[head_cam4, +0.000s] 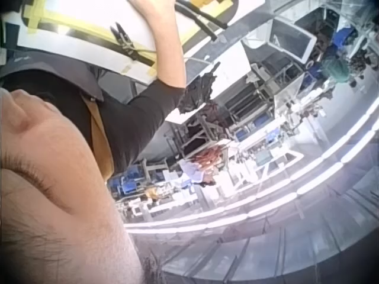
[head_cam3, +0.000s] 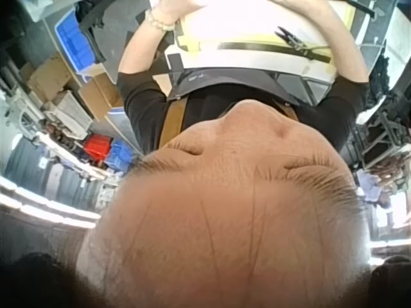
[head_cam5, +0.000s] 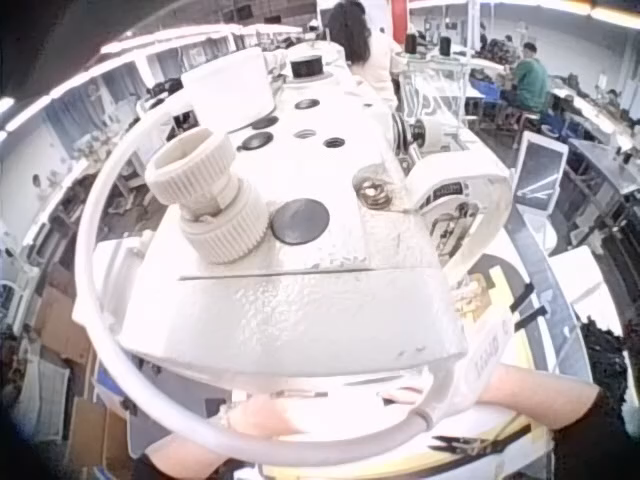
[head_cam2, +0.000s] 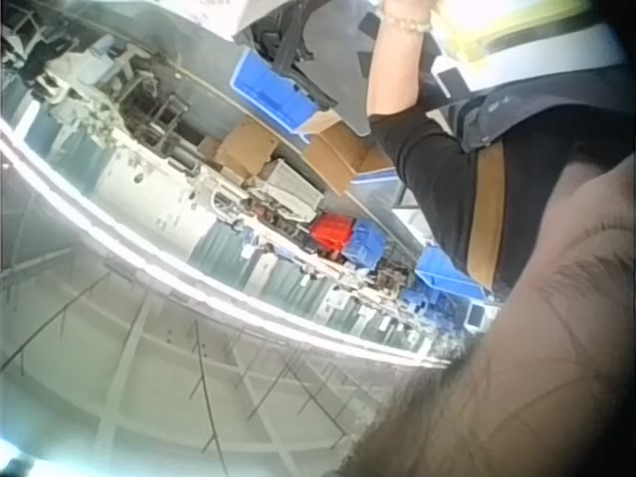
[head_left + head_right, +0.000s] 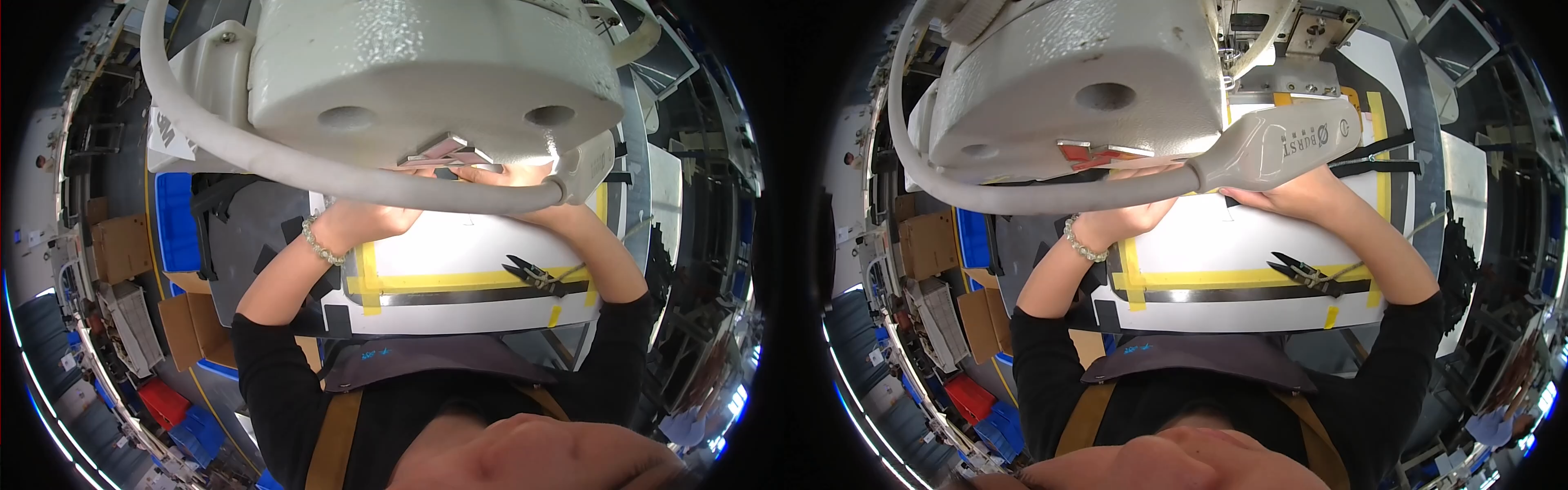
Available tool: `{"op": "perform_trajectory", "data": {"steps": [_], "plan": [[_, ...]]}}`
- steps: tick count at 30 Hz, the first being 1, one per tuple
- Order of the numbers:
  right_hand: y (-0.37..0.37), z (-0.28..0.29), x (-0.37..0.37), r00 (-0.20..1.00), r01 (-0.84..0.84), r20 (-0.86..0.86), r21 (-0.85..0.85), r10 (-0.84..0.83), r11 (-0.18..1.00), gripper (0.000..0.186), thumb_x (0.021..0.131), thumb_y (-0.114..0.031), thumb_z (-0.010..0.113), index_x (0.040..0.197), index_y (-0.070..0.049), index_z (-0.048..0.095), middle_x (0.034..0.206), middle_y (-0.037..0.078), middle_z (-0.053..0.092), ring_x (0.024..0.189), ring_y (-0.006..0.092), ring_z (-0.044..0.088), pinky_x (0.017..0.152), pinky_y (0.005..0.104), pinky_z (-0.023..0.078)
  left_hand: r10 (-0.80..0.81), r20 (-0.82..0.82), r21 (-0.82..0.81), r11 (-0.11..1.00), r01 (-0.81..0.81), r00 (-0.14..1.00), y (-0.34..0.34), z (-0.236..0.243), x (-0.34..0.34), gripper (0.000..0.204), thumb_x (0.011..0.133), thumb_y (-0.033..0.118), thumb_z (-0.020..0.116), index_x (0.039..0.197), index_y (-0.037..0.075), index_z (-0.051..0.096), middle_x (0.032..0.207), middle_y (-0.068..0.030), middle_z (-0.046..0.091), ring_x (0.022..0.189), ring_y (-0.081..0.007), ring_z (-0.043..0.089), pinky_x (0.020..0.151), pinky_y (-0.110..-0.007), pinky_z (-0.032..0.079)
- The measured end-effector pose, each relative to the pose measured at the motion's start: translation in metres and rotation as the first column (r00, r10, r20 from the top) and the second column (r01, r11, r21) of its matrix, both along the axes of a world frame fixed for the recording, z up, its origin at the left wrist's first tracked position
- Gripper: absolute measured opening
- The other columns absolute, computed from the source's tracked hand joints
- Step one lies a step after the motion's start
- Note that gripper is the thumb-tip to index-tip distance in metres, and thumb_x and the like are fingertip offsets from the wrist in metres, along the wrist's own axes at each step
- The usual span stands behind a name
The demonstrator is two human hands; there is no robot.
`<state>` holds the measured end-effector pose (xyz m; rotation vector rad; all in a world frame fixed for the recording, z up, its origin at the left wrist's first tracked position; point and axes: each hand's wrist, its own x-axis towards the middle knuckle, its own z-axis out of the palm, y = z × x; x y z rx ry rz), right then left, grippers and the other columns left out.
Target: Sewing and folding black nylon straps using a specialized sewing machine workstation.
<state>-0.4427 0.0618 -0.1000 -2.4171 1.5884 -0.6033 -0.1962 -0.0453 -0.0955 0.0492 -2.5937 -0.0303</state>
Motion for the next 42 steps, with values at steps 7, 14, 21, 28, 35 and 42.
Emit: {"op": "perform_trajectory", "data": {"steps": [7, 14, 21, 28, 35, 42], "plan": [[0.0, 0.019, 0.011, 1.0, 0.004, -0.025, -0.04, -0.005, 0.999, 0.026, 0.08, -0.026, 0.07, 0.104, -0.016, 0.069, 0.098, 0.004, 0.065, 0.089, 0.0262, 0.063, 0.075, 0.0396, 0.05, -0.011, -0.023, -0.053, 0.999, 0.009, 1.0, -0.001, 0.005, -0.008, 0.017, 0.074, 0.005, 0.071, 0.09, 0.0, 0.072, 0.098, -0.0097, 0.07, 0.095, -0.0236, 0.066, 0.08, -0.034, 0.055], [-0.002, 0.005, 0.009, 0.998, -0.061, -0.025, -0.162, 0.058, 0.985, 0.035, 0.073, -0.024, 0.076, 0.106, -0.015, 0.07, 0.106, 0.004, 0.064, 0.096, 0.0271, 0.06, 0.078, 0.0415, 0.047, 0.097, 0.092, -0.075, 0.993, -0.091, 0.991, 0.016, 0.008, -0.01, 0.029, 0.075, 0.019, 0.075, 0.101, 0.008, 0.072, 0.085, -0.0003, 0.059, 0.076, -0.0137, 0.059, 0.064, -0.028, 0.046], [0.0, 0.005, 0.007, 1.0, -0.004, 0.002, -0.169, 0.005, 0.986, 0.038, 0.069, -0.024, 0.079, 0.105, -0.016, 0.071, 0.109, 0.004, 0.063, 0.097, 0.0261, 0.06, 0.079, 0.0419, 0.047, 0.119, 0.086, 0.054, 0.991, -0.124, 0.989, 0.016, 0.006, -0.014, 0.036, 0.073, 0.025, 0.076, 0.105, 0.009, 0.069, 0.08, -0.0012, 0.052, 0.076, -0.0161, 0.056, 0.065, -0.03, 0.045], [-0.002, 0.005, 0.007, 1.0, -0.016, 0.015, -0.155, 0.018, 0.988, 0.037, 0.07, -0.024, 0.077, 0.105, -0.017, 0.072, 0.107, 0.003, 0.064, 0.097, 0.0251, 0.06, 0.078, 0.0413, 0.047, 0.11, 0.057, 0.162, 0.98, -0.117, 0.992, 0.011, 0.009, -0.014, 0.034, 0.073, 0.028, 0.076, 0.103, 0.011, 0.072, 0.075, -0.0019, 0.048, 0.073, -0.0199, 0.05, 0.067, -0.033, 0.042], [-0.001, 0.002, 0.007, 0.999, -0.006, -0.032, -0.117, 0.003, 0.993, 0.04, 0.071, -0.026, 0.076, 0.11, -0.018, 0.071, 0.112, 0.005, 0.063, 0.101, 0.027, 0.059, 0.081, 0.0427, 0.046, 0.094, 0.023, 0.15, 0.984, -0.097, 0.995, 0.009, 0.006, -0.012, 0.036, 0.072, 0.03, 0.076, 0.103, 0.013, 0.072, 0.073, -0.002, 0.046, 0.071, -0.0201, 0.049, 0.066, -0.033, 0.04], [-0.002, 0.001, 0.005, 0.999, -0.008, -0.055, -0.203, -0.004, 0.979, 0.051, 0.071, -0.032, 0.076, 0.12, -0.019, 0.068, 0.123, 0.012, 0.059, 0.111, 0.0336, 0.056, 0.088, 0.0471, 0.044, 0.185, 0.135, -0.019, 0.983, -0.184, 0.973, 0.023, 0.004, -0.011, 0.045, 0.074, 0.035, 0.073, 0.107, 0.006, 0.067, 0.087, -0.0039, 0.054, 0.084, -0.0193, 0.055, 0.07, -0.033, 0.044]]}}
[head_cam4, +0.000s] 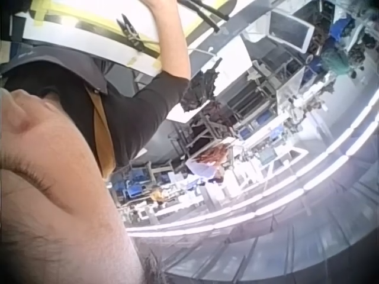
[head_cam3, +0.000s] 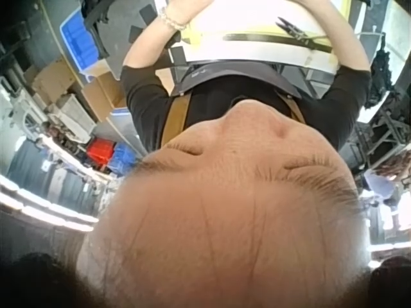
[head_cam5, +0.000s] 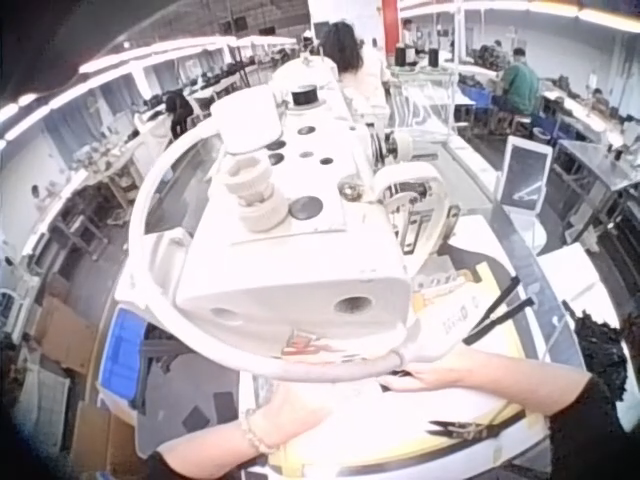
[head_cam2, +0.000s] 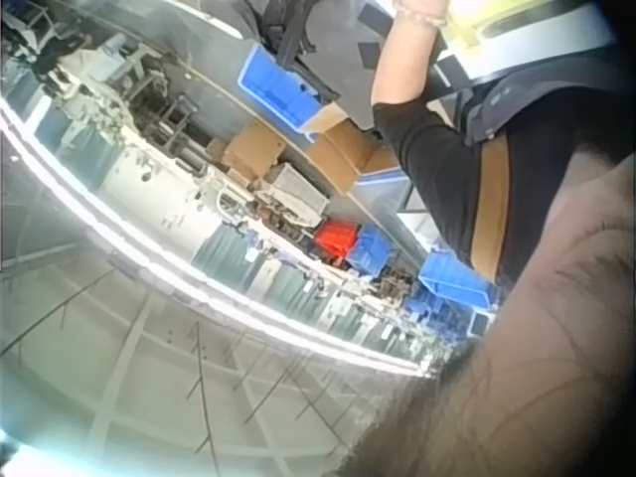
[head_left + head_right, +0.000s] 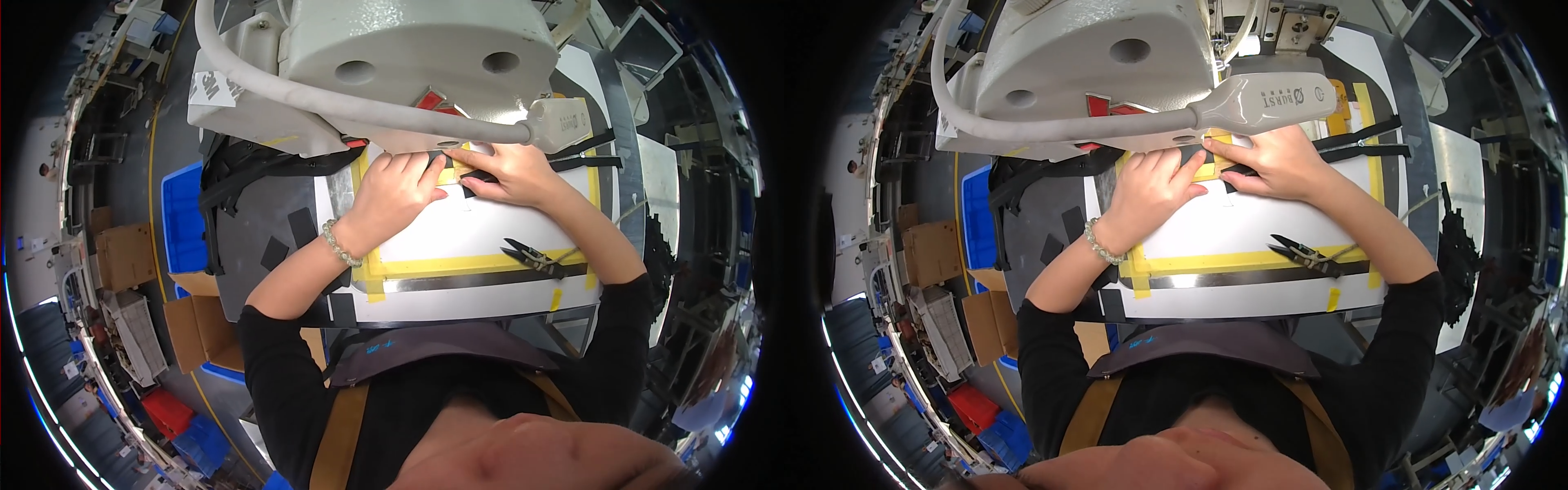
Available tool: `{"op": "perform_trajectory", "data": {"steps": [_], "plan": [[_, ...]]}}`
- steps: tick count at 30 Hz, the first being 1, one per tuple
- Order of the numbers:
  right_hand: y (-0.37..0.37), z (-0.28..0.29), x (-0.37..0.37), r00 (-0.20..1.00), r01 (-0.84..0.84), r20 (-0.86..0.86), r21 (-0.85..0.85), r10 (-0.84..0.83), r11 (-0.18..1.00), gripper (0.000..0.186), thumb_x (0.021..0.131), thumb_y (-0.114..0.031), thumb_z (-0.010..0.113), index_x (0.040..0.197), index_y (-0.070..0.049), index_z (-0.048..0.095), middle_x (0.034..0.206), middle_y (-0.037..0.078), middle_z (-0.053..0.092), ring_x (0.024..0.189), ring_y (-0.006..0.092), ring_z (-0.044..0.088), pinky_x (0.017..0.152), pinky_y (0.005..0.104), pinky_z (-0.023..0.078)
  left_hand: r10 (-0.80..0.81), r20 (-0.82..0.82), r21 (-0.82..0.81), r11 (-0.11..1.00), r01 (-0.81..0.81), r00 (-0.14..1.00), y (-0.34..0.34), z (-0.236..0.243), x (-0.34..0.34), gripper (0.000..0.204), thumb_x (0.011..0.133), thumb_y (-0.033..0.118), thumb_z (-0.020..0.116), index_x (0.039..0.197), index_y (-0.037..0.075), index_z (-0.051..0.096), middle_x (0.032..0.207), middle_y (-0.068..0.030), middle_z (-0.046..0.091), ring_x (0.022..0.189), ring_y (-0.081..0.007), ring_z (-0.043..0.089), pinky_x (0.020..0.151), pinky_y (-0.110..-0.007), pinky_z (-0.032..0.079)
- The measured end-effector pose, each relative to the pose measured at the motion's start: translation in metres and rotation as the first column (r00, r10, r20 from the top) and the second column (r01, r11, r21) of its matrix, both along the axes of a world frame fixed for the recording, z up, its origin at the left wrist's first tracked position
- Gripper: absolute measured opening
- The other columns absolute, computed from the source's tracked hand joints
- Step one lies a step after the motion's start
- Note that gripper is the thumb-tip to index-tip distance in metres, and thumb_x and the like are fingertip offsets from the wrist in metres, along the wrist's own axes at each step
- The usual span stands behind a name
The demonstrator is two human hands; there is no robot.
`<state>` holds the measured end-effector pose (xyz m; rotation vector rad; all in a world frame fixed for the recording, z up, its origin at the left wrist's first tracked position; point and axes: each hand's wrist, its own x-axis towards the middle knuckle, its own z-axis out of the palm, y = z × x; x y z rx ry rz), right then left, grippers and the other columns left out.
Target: Sewing and folding black nylon straps using a specialized sewing machine workstation.
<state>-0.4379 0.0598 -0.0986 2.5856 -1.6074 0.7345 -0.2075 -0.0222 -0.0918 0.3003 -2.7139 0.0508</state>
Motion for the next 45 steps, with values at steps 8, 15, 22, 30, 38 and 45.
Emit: {"op": "perform_trajectory", "data": {"steps": [8, 15, 22, 30, 38, 45], "plan": [[-0.001, 0.003, 0.001, 1.0, 0.003, 0.009, 0.026, -0.003, 1.0, 0.047, 0.071, -0.032, 0.076, 0.115, -0.017, 0.069, 0.118, 0.012, 0.06, 0.107, 0.0321, 0.057, 0.087, 0.045, 0.044, 0.063, -0.003, -0.049, 0.997, -0.063, 0.998, 0.002, 0.001, -0.002, 0.049, 0.074, 0.037, 0.073, 0.112, 0.007, 0.065, 0.086, -0.0022, 0.053, 0.081, -0.0172, 0.054, 0.071, -0.031, 0.041], [0.0, 0.005, 0.005, 0.999, 0.043, 0.029, 0.098, -0.046, 0.994, 0.045, 0.069, -0.032, 0.076, 0.111, -0.016, 0.07, 0.101, 0.008, 0.06, 0.093, 0.028, 0.057, 0.081, 0.0423, 0.044, 0.086, 0.02, -0.106, 0.991, -0.083, 0.996, 0.006, 0.0, -0.005, 0.051, 0.074, 0.036, 0.072, 0.113, 0.005, 0.065, 0.087, -0.0027, 0.053, 0.084, -0.018, 0.054, 0.072, -0.031, 0.04], [-0.001, 0.005, 0.002, 0.998, 0.011, 0.055, 0.078, -0.016, 0.997, 0.042, 0.08, -0.031, 0.07, 0.12, -0.02, 0.064, 0.096, 0.009, 0.068, 0.079, 0.0266, 0.066, 0.065, 0.0365, 0.054, 0.189, 0.098, -0.175, 0.97, -0.17, 0.977, 0.018, -0.001, -0.008, 0.054, 0.076, 0.036, 0.07, 0.117, 0.001, 0.062, 0.09, -0.0024, 0.051, 0.086, -0.0162, 0.051, 0.069, -0.03, 0.038], [-0.001, -0.007, -0.001, 0.989, -0.01, 0.151, 0.071, -0.001, 0.997, 0.044, 0.069, -0.027, 0.075, 0.111, -0.014, 0.07, 0.105, 0.007, 0.062, 0.091, 0.0288, 0.058, 0.079, 0.0422, 0.045, 0.19, 0.135, -0.242, 0.958, -0.154, 0.972, 0.019, 0.0, -0.015, 0.052, 0.077, 0.035, 0.069, 0.114, -0.001, 0.061, 0.089, -0.0024, 0.05, 0.085, -0.0157, 0.05, 0.069, -0.029, 0.037], [0.0, 0.003, 0.003, 0.991, -0.015, 0.134, 0.072, 0.006, 0.997, 0.045, 0.07, -0.026, 0.075, 0.113, -0.014, 0.069, 0.108, 0.009, 0.065, 0.098, 0.0307, 0.061, 0.081, 0.0434, 0.047, 0.171, 0.11, -0.212, 0.966, -0.145, 0.979, 0.017, 0.002, -0.012, 0.049, 0.078, 0.032, 0.069, 0.113, 0.0, 0.062, 0.089, -0.0017, 0.05, 0.084, -0.0153, 0.05, 0.069, -0.029, 0.037], [0.006, 0.012, -0.006, 0.963, 0.049, 0.242, 0.26, -0.115, 0.964, 0.047, 0.074, -0.03, 0.077, 0.115, -0.01, 0.066, 0.113, 0.013, 0.063, 0.103, 0.0331, 0.06, 0.085, 0.0396, 0.048, 0.08, 0.106, -0.13, 0.989, -0.065, 0.991, 0.013, 0.004, 0.003, 0.044, 0.078, 0.026, 0.069, 0.117, 0.006, 0.065, 0.086, -0.0017, 0.05, 0.083, -0.0157, 0.052, 0.069, -0.03, 0.037]]}}
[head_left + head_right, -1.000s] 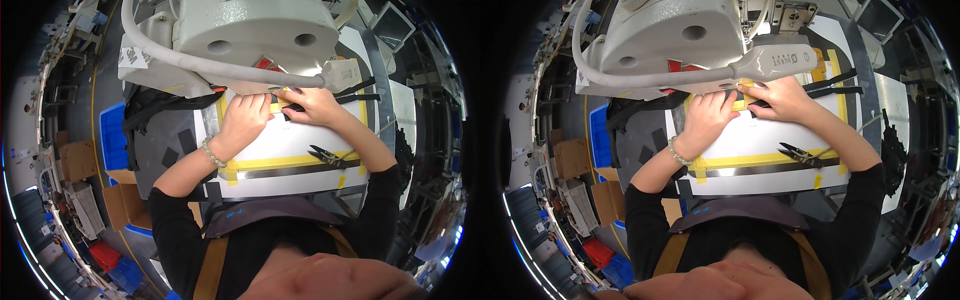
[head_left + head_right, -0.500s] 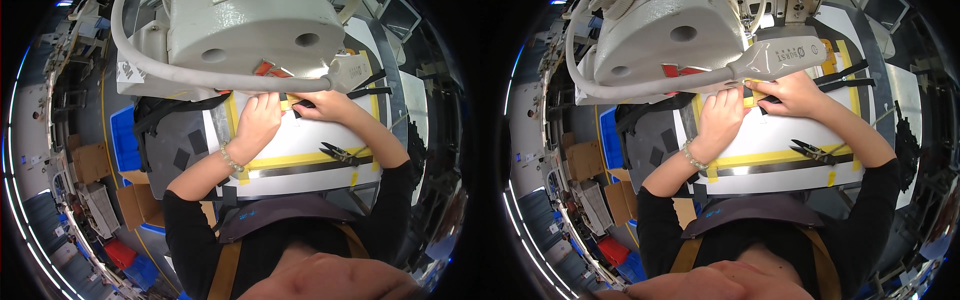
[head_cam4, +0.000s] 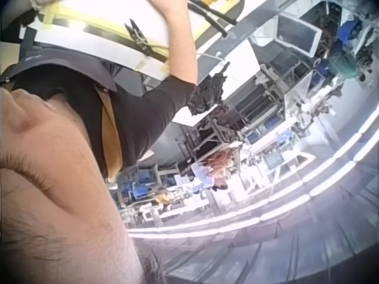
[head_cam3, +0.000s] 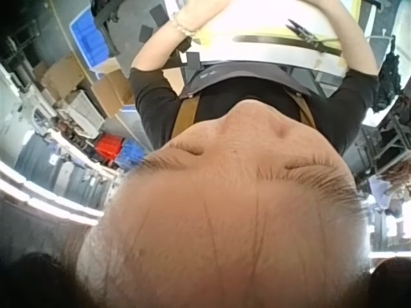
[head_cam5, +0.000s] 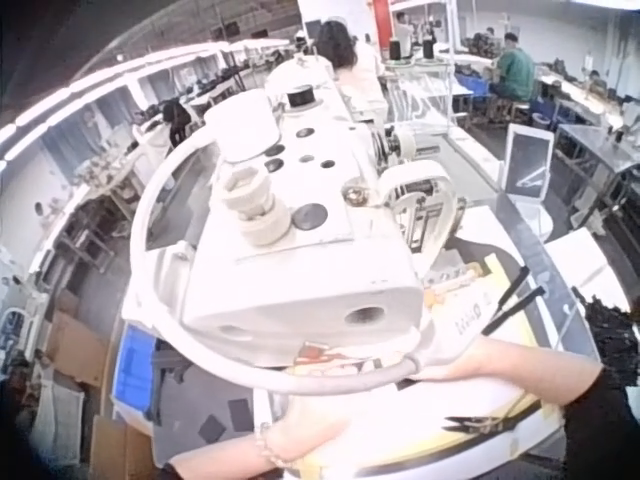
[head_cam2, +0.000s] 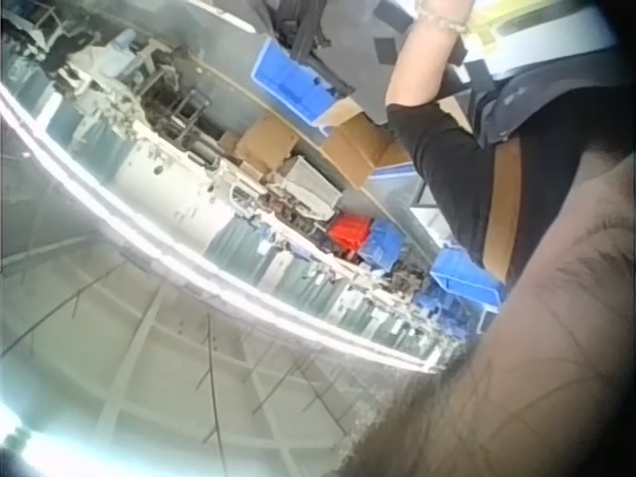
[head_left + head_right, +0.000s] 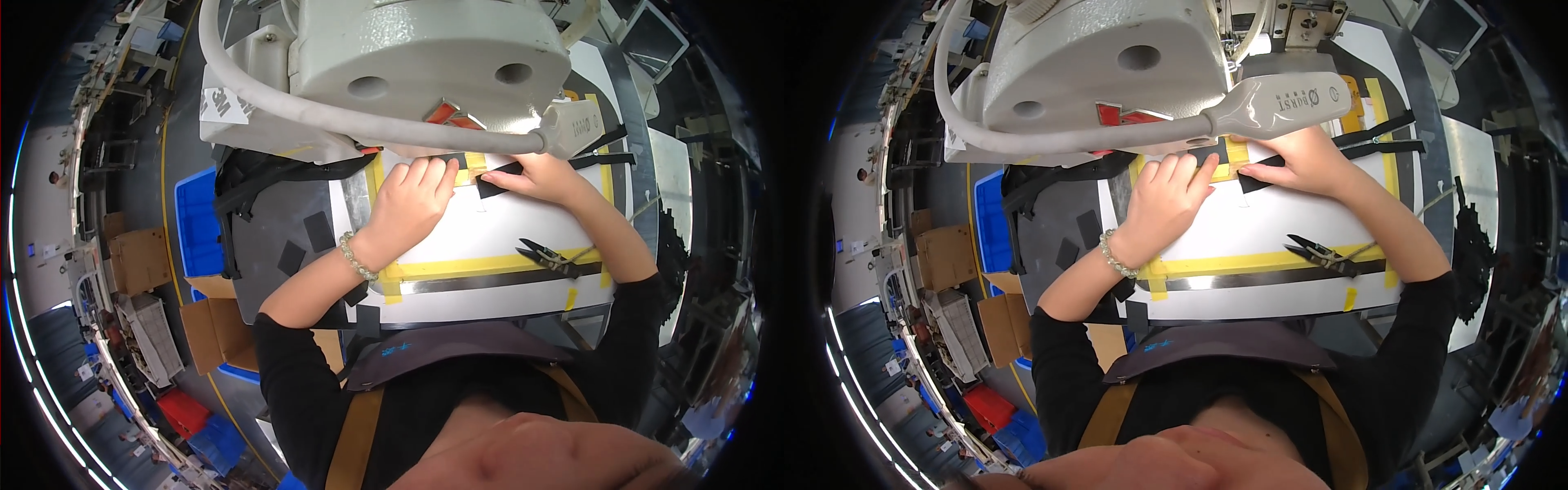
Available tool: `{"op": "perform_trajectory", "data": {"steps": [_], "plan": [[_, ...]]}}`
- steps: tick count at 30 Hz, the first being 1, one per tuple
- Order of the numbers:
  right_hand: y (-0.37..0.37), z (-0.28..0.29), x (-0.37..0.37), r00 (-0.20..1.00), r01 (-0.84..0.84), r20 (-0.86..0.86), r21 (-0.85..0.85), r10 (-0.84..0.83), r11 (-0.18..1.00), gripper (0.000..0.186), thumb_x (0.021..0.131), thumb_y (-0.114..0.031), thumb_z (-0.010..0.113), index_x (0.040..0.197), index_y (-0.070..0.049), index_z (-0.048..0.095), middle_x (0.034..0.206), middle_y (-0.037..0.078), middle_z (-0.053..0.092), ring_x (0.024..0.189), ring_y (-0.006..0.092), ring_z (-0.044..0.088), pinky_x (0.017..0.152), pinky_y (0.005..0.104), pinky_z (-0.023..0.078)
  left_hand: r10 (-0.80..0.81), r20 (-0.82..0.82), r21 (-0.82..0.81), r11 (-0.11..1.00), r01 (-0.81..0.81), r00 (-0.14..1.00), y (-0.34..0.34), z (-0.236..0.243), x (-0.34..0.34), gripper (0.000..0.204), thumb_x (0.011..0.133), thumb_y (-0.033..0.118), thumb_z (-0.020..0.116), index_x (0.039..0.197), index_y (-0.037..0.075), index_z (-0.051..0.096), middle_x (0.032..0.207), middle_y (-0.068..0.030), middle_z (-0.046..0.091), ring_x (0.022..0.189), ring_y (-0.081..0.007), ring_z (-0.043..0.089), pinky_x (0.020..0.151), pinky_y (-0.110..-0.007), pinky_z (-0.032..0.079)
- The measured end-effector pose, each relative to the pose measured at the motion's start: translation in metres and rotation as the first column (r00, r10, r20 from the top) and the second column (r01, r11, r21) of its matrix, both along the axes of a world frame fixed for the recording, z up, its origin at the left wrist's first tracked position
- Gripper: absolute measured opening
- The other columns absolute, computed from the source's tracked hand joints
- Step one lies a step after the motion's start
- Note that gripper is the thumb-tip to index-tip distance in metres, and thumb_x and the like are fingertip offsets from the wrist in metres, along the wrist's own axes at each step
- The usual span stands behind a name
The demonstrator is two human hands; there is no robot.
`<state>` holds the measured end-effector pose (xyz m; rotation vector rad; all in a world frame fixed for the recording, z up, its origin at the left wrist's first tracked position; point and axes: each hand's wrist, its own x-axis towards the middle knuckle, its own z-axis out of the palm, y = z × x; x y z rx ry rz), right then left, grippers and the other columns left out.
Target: Sewing and folding black nylon straps using a specialized sewing machine workstation.
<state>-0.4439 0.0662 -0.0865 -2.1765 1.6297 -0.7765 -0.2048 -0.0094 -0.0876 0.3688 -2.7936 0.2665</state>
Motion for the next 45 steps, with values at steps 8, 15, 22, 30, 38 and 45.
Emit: {"op": "perform_trajectory", "data": {"steps": [8, 15, 22, 30, 38, 45], "plan": [[0.007, 0.032, -0.017, 0.999, -0.021, -0.024, 0.188, 0.026, 0.982, 0.045, 0.078, -0.033, 0.078, 0.11, -0.005, 0.065, 0.107, 0.013, 0.065, 0.099, 0.0319, 0.061, 0.085, 0.0379, 0.048, -0.084, -0.177, 0.058, 0.994, 0.096, 0.981, -0.015, -0.002, 0.001, 0.03, 0.081, 0.017, 0.065, 0.108, 0.003, 0.067, 0.084, -0.0006, 0.053, 0.083, -0.0144, 0.053, 0.067, -0.028, 0.04], [0.004, -0.001, -0.022, 0.995, 0.013, 0.095, 0.221, -0.035, 0.975, 0.029, 0.083, -0.024, 0.074, 0.104, -0.004, 0.069, 0.101, 0.011, 0.068, 0.092, 0.0283, 0.064, 0.08, 0.0351, 0.049, -0.132, -0.176, -0.084, 0.989, 0.119, 0.975, -0.024, 0.005, 0.006, 0.023, 0.078, 0.01, 0.068, 0.099, 0.004, 0.071, 0.088, -0.0026, 0.063, 0.076, -0.0148, 0.058, 0.065, -0.026, 0.045], [-0.001, -0.012, -0.023, 0.996, -0.035, 0.088, 0.012, 0.034, 0.999, 0.02, 0.082, -0.016, 0.074, 0.099, -0.006, 0.071, 0.097, 0.008, 0.069, 0.09, 0.0264, 0.064, 0.077, 0.0354, 0.05, -0.225, -0.088, -0.193, 0.96, 0.205, 0.97, -0.025, -0.005, 0.003, 0.018, 0.076, 0.007, 0.069, 0.093, 0.004, 0.073, 0.097, -0.0056, 0.07, 0.082, -0.0152, 0.065, 0.077, -0.028, 0.05], [-0.002, -0.019, -0.015, 0.996, -0.07, 0.028, -0.246, 0.08, 0.967, 0.016, 0.076, -0.009, 0.076, 0.092, -0.007, 0.071, 0.09, 0.005, 0.068, 0.083, 0.0251, 0.065, 0.071, 0.0349, 0.051, -0.416, -0.183, -0.282, 0.89, 0.358, 0.891, -0.049, -0.006, -0.004, 0.006, 0.079, 0.005, 0.066, 0.082, -0.001, 0.066, 0.081, -0.0059, 0.065, 0.067, -0.0129, 0.062, 0.061, -0.023, 0.05], [-0.006, -0.009, 0.004, 0.977, -0.211, -0.059, -0.388, 0.204, 0.897, 0.026, 0.069, -0.005, 0.079, 0.093, -0.006, 0.069, 0.088, 0.005, 0.066, 0.082, 0.0243, 0.065, 0.069, 0.0353, 0.052, -0.431, -0.258, -0.244, 0.895, 0.373, 0.865, -0.043, 0.002, 0.003, 0.01, 0.077, 0.004, 0.068, 0.084, -0.003, 0.067, 0.09, -0.0105, 0.068, 0.08, -0.0181, 0.068, 0.071, -0.025, 0.054], [-0.002, -0.011, 0.005, 0.949, -0.295, -0.22, -0.38, 0.224, 0.877, 0.039, 0.067, -0.007, 0.08, 0.104, -0.006, 0.071, 0.103, 0.008, 0.068, 0.098, 0.0282, 0.067, 0.08, 0.0369, 0.052, -0.374, -0.187, -0.22, 0.917, 0.332, 0.909, -0.041, -0.008, -0.001, 0.012, 0.078, 0.006, 0.069, 0.087, -0.002, 0.069, 0.094, -0.0102, 0.069, 0.087, -0.0192, 0.068, 0.076, -0.027, 0.054]]}}
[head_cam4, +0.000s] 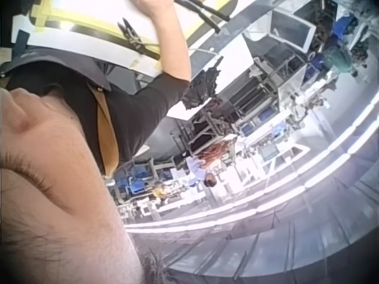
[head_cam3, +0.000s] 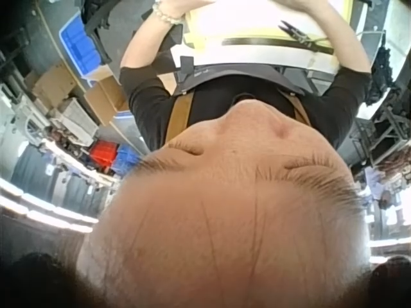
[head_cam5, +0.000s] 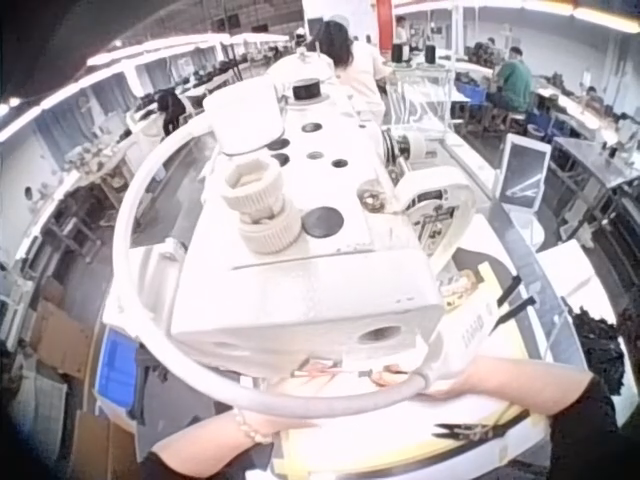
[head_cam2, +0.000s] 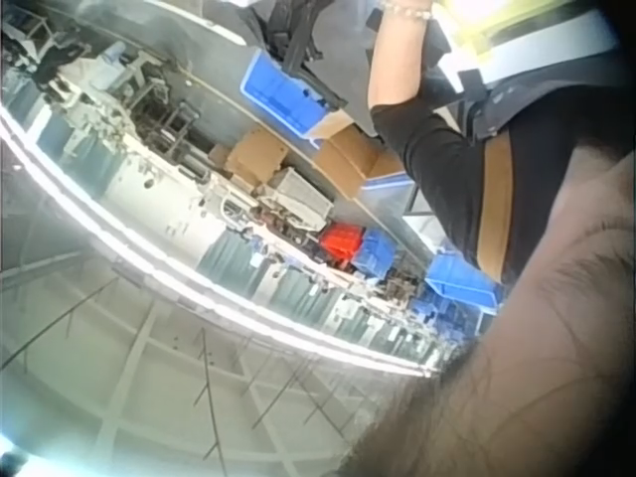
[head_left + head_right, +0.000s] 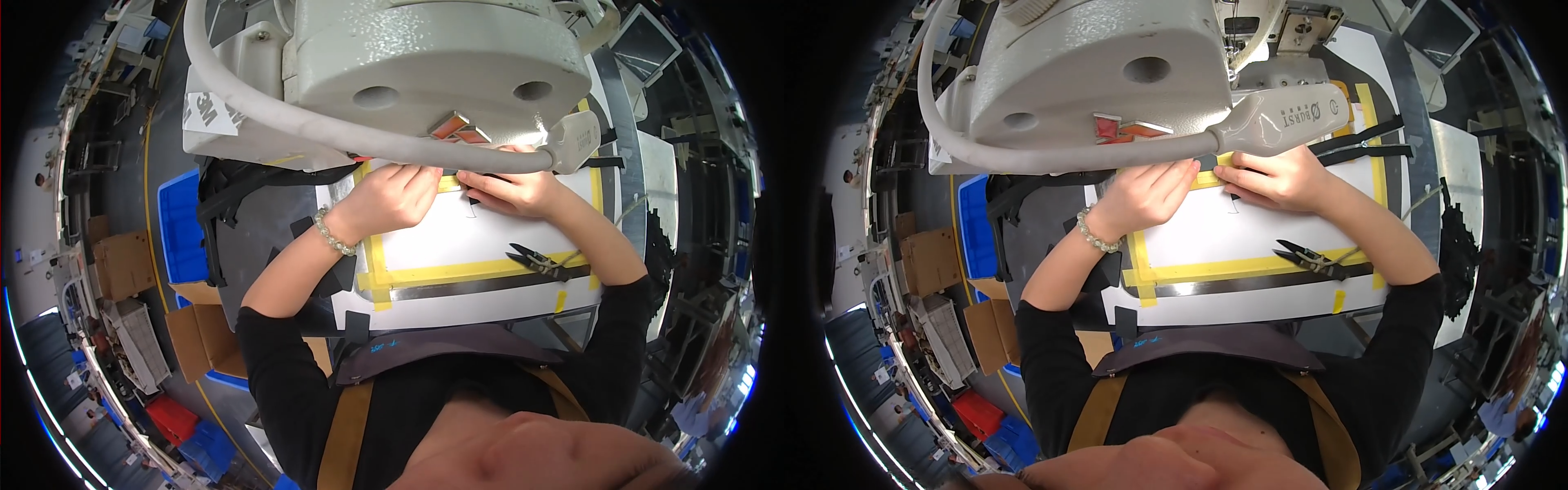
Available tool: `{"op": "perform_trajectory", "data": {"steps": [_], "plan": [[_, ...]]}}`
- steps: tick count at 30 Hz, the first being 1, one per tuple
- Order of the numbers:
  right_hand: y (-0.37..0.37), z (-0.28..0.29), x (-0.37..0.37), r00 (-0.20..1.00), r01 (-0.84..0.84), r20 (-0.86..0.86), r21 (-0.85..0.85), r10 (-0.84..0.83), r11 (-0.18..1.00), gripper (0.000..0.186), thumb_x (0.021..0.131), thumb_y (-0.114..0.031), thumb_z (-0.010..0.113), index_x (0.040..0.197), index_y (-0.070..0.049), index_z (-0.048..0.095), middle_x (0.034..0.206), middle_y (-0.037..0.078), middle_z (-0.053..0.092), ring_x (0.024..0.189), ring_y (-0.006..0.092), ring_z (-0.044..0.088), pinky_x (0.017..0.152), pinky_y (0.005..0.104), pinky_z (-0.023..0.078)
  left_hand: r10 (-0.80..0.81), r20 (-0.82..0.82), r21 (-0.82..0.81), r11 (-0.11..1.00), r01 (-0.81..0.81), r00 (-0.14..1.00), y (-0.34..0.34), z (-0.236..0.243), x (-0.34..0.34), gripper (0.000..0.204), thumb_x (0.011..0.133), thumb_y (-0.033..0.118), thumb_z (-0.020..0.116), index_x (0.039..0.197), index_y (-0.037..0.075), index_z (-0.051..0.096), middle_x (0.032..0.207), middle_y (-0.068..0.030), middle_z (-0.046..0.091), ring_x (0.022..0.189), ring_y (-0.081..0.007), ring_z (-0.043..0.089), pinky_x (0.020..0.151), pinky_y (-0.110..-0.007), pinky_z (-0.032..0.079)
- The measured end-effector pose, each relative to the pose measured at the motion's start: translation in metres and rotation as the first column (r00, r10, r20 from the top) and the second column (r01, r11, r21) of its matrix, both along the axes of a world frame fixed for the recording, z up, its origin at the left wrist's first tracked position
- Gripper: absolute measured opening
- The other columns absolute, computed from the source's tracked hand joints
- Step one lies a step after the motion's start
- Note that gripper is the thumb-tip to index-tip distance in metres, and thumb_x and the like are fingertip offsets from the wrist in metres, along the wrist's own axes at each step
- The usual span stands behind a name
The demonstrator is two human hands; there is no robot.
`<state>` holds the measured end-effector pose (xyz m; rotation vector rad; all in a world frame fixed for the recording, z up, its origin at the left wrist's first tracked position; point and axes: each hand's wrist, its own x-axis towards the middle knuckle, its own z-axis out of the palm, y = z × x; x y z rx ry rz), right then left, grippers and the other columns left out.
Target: Sewing and folding black nylon straps using a specialized sewing machine workstation.
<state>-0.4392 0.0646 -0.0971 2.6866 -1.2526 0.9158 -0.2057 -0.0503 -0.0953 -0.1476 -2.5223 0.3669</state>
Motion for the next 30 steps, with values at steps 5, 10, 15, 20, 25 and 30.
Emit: {"op": "perform_trajectory", "data": {"steps": [5, 10, 15, 20, 25, 30], "plan": [[0.0, 0.002, 0.005, 1.0, -0.003, -0.028, 0.003, 0.003, 1.0, 0.041, 0.069, -0.011, 0.081, 0.108, -0.007, 0.071, 0.108, 0.006, 0.068, 0.102, 0.0281, 0.066, 0.081, 0.0364, 0.051, 0.002, 0.006, 0.007, 1.0, -0.002, 1.0, 0.001, 0.001, -0.002, 0.017, 0.075, 0.006, 0.066, 0.087, -0.005, 0.068, 0.091, -0.0107, 0.067, 0.086, -0.0208, 0.067, 0.073, -0.027, 0.054], [0.001, -0.003, 0.008, 0.999, -0.033, -0.015, -0.014, 0.033, 0.999, 0.04, 0.069, -0.014, 0.08, 0.108, -0.007, 0.071, 0.109, 0.005, 0.069, 0.101, 0.0253, 0.066, 0.079, 0.0357, 0.05, 0.004, 0.035, 0.022, 1.0, -0.005, 0.999, 0.002, 0.002, -0.001, 0.017, 0.074, 0.007, 0.066, 0.087, -0.003, 0.068, 0.092, -0.0089, 0.066, 0.09, -0.0197, 0.065, 0.077, -0.026, 0.053], [0.001, -0.001, 0.005, 0.999, -0.027, -0.02, -0.051, 0.026, 0.998, 0.04, 0.069, -0.016, 0.081, 0.107, -0.01, 0.072, 0.107, 0.005, 0.07, 0.091, 0.0208, 0.065, 0.075, 0.0334, 0.048, 0.028, 0.105, 0.036, 0.999, -0.032, 0.994, 0.005, 0.004, 0.0, 0.017, 0.076, 0.006, 0.067, 0.091, -0.001, 0.07, 0.096, -0.008, 0.069, 0.095, -0.0192, 0.066, 0.084, -0.029, 0.052], [0.001, 0.002, 0.005, 0.998, -0.025, -0.063, -0.09, 0.019, 0.996, 0.041, 0.068, -0.019, 0.081, 0.107, -0.012, 0.073, 0.107, 0.003, 0.07, 0.084, 0.0171, 0.064, 0.071, 0.0329, 0.046, 0.058, 0.079, 0.036, 0.997, -0.061, 0.995, 0.007, 0.008, -0.001, 0.018, 0.078, 0.006, 0.069, 0.095, 0.0, 0.072, 0.098, -0.0081, 0.071, 0.096, -0.02, 0.067, 0.087, -0.032, 0.052], [0.0, 0.005, 0.006, 0.992, -0.072, -0.113, -0.148, 0.055, 0.986, 0.039, 0.069, -0.02, 0.079, 0.106, -0.011, 0.073, 0.107, 0.004, 0.071, 0.078, 0.0152, 0.062, 0.069, 0.0322, 0.044, 0.102, 0.087, 0.079, 0.991, -0.109, 0.991, 0.01, 0.001, 0.0, 0.021, 0.076, 0.006, 0.069, 0.095, 0.001, 0.072, 0.099, -0.0084, 0.07, 0.098, -0.0217, 0.065, 0.087, -0.037, 0.052], [0.002, 0.005, 0.005, 0.995, -0.056, -0.091, -0.126, 0.045, 0.99, 0.039, 0.067, -0.02, 0.078, 0.105, -0.011, 0.073, 0.105, 0.003, 0.07, 0.076, 0.0152, 0.062, 0.067, 0.0316, 0.044, 0.09, 0.087, 0.089, 0.991, -0.098, 0.992, 0.011, 0.005, -0.002, 0.021, 0.074, 0.006, 0.069, 0.095, 0.0, 0.072, 0.1, -0.0098, 0.069, 0.099, -0.0248, 0.065, 0.086, -0.038, 0.052]]}}
